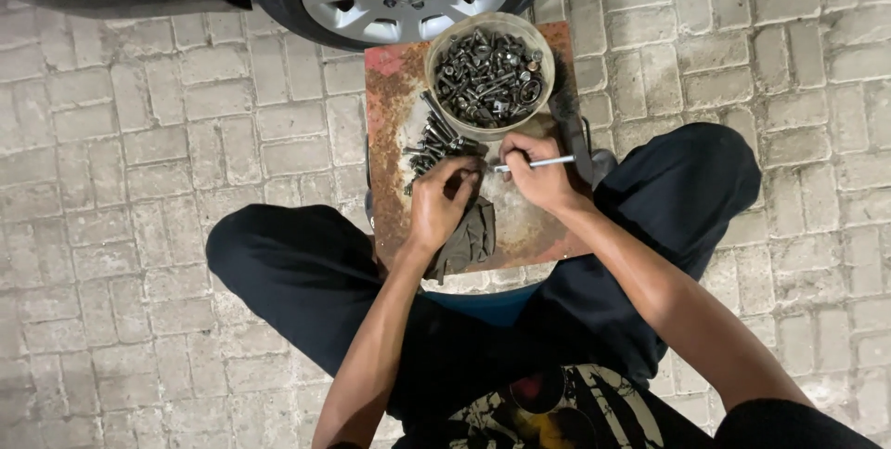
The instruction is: The person sits on the floor and uses a small metal tool to scrape and clean individual metal parts taken from a plastic container. The cleaned parts are placed on a cloth on a small table.
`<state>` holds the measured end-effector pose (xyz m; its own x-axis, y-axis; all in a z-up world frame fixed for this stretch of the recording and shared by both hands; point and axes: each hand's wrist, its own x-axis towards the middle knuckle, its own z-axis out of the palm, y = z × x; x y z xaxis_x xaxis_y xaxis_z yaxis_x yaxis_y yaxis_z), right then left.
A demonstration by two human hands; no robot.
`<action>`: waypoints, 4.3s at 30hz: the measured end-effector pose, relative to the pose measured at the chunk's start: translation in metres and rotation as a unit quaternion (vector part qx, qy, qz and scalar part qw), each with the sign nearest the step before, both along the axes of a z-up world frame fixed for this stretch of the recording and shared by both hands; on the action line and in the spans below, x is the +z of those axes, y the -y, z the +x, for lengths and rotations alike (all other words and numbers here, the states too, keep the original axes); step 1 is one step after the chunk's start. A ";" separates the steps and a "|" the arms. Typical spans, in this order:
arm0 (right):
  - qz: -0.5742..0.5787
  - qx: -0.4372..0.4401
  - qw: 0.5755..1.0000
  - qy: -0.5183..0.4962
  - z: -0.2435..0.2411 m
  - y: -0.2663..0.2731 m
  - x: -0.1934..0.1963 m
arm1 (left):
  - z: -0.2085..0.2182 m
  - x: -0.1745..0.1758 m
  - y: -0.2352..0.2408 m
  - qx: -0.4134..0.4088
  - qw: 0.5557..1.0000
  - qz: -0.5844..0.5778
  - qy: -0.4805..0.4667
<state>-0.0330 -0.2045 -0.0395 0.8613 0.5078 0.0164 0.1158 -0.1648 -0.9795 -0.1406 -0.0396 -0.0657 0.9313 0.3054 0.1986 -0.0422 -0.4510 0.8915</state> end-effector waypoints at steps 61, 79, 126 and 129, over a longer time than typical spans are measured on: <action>-0.010 -0.003 0.998 0.070 -0.011 -0.012 -0.020 | -0.010 0.012 -0.020 -0.054 0.979 0.195 -0.015; -0.003 -0.014 0.992 0.124 -0.019 -0.015 -0.002 | -0.010 0.016 -0.020 -0.060 0.978 0.197 -0.036; -0.001 0.060 0.962 0.266 -0.019 -0.013 0.023 | -0.008 0.016 -0.021 -0.063 0.973 0.220 -0.023; -0.029 0.057 0.948 0.312 -0.020 -0.010 0.018 | -0.007 0.020 -0.021 -0.066 0.977 0.201 -0.020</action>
<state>-0.0528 -0.1941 -0.0217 0.6328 0.6118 0.4746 0.6901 -0.1676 -0.7041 -0.1472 -0.0190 -0.0462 0.9670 0.0863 0.2398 -0.0923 -0.7583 0.6454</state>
